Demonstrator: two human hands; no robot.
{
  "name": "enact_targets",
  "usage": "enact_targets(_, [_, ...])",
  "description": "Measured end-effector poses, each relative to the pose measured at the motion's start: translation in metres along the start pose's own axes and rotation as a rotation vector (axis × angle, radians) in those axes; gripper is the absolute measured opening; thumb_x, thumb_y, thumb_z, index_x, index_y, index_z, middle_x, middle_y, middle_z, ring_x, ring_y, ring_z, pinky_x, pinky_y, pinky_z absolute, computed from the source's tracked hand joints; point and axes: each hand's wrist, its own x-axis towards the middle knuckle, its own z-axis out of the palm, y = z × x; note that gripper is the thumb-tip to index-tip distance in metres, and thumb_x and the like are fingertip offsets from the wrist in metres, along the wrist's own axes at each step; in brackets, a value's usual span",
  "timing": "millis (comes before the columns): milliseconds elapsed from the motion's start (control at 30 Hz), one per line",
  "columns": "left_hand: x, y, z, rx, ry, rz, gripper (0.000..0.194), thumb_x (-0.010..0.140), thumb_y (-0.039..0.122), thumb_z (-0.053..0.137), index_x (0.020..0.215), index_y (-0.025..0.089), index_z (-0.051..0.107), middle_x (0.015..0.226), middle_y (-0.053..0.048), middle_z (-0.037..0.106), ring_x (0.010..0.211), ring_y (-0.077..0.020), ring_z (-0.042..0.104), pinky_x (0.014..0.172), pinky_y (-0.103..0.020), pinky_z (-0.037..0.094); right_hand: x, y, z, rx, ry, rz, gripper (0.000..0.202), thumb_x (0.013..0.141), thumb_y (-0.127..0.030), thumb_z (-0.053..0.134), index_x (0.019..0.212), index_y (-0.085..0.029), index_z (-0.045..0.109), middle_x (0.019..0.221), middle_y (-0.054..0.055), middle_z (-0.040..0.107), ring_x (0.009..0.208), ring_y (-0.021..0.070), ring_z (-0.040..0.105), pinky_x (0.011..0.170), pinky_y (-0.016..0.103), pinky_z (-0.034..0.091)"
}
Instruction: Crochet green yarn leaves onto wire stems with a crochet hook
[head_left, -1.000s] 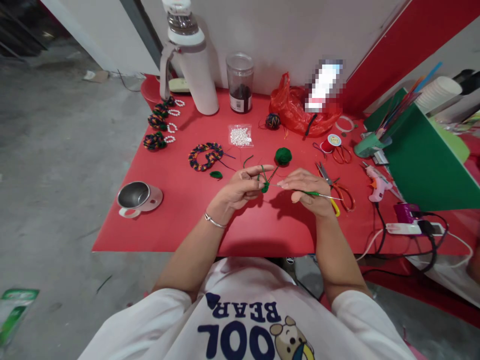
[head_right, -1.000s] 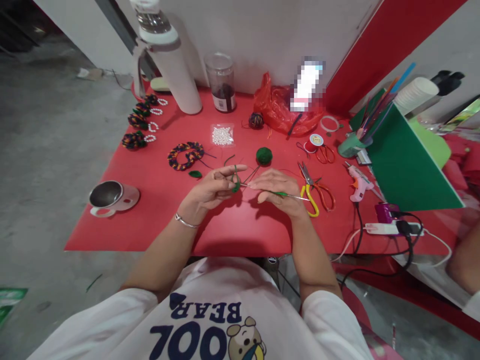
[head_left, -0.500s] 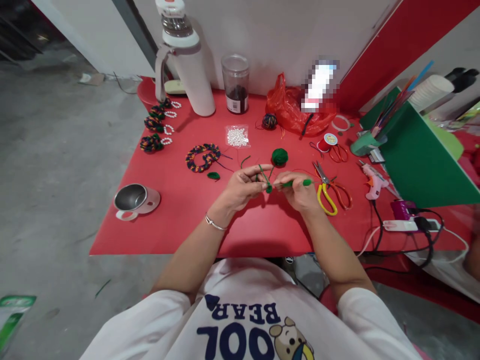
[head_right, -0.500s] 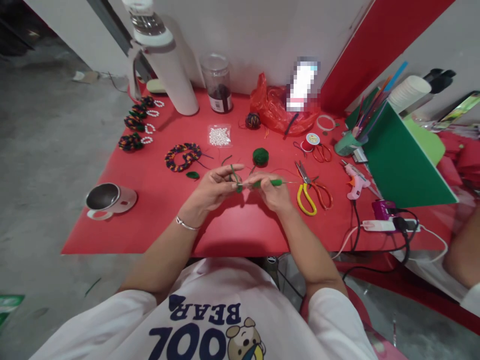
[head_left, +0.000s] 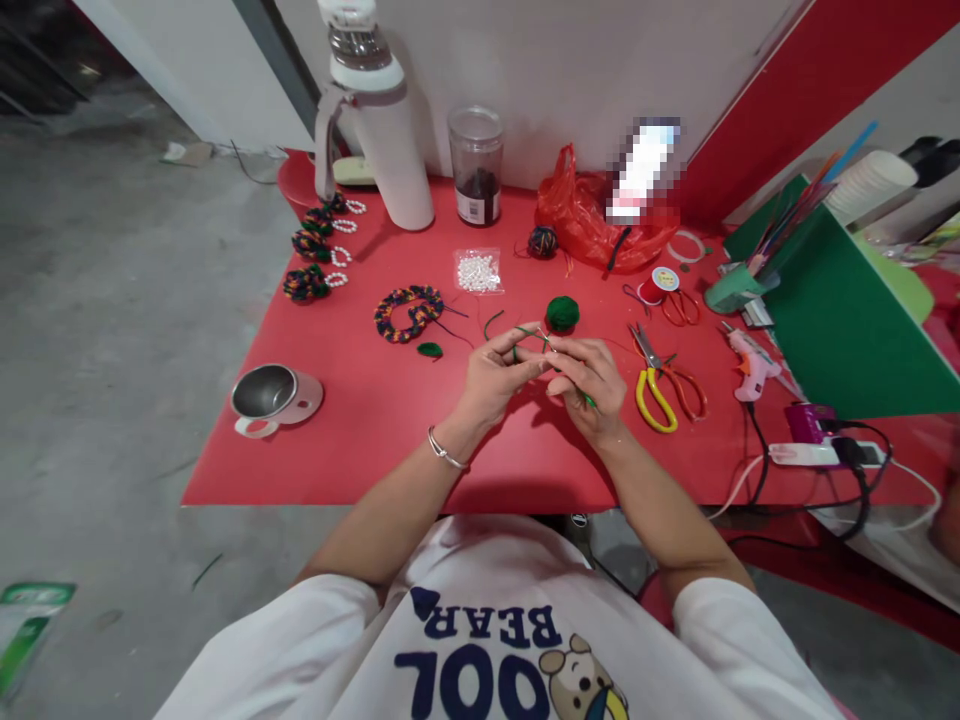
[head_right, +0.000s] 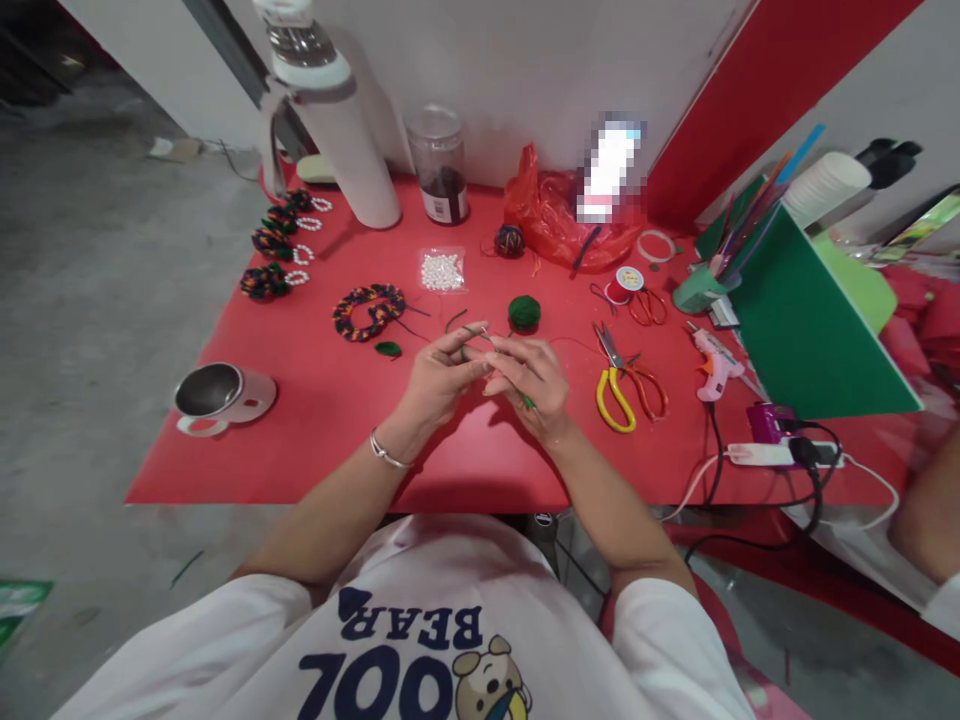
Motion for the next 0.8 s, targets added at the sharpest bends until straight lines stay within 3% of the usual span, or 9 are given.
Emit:
enact_targets(100, [0.002,0.004,-0.004,0.012,-0.012,-0.031,0.068,0.052,0.028,0.099,0.115,0.016,0.079,0.073,-0.002,0.077,0.046,-0.0048,0.046,0.042,-0.021,0.026,0.001,0.003,0.003,0.186,0.044,0.154,0.038,0.098,-0.063,0.058,0.109,-0.034,0.079,0.111,0.005,0.082,0.102,0.0242,0.076,0.089,0.048,0.061])
enact_targets(267, [0.005,0.011,-0.012,0.056,-0.024,-0.063,0.062,0.054,0.026,0.098,0.112,0.015,0.080,0.074,-0.003,0.077,0.048,-0.0046,0.045,0.043,-0.021,0.025,0.005,0.009,0.005,0.452,0.025,0.361,0.044,0.095,-0.070,0.058,0.100,-0.033,0.081,0.101,0.003,0.083,0.099,0.0238,0.076,0.084,0.045,0.063])
enact_targets(367, [0.006,0.013,-0.016,0.089,-0.047,-0.085,0.059,0.055,0.025,0.097,0.110,0.015,0.081,0.070,-0.003,0.075,0.047,-0.0047,0.044,0.043,-0.021,0.025,0.006,0.011,0.004,0.495,-0.010,0.380,0.043,0.093,-0.071,0.060,0.097,-0.034,0.082,0.099,0.002,0.083,0.097,0.0236,0.076,0.090,0.047,0.062])
enact_targets(533, [0.006,0.012,-0.018,0.101,-0.042,-0.054,0.059,0.058,0.025,0.096,0.114,0.015,0.081,0.073,-0.004,0.077,0.046,-0.0047,0.044,0.043,-0.022,0.027,0.007,0.009,0.003,0.479,-0.005,0.391,0.039,0.094,-0.068,0.061,0.099,-0.035,0.082,0.100,0.002,0.083,0.097,0.0241,0.076,0.085,0.046,0.063])
enact_targets(700, [0.004,0.008,-0.011,0.131,0.045,0.111,0.062,0.060,0.022,0.094,0.120,0.017,0.078,0.080,-0.004,0.080,0.065,-0.0129,0.067,0.061,-0.025,0.050,0.006,0.002,0.001,0.265,0.002,0.350,0.032,0.094,-0.060,0.067,0.105,-0.034,0.082,0.109,0.004,0.083,0.104,0.0251,0.076,0.099,0.049,0.059])
enact_targets(800, [0.004,0.008,-0.011,0.169,0.075,0.146,0.061,0.061,0.020,0.093,0.120,0.016,0.077,0.079,-0.004,0.080,0.069,-0.0143,0.070,0.067,-0.026,0.053,0.008,0.001,-0.002,0.301,-0.011,0.343,0.027,0.094,-0.055,0.070,0.107,-0.035,0.083,0.110,0.003,0.083,0.104,0.0240,0.076,0.099,0.047,0.060])
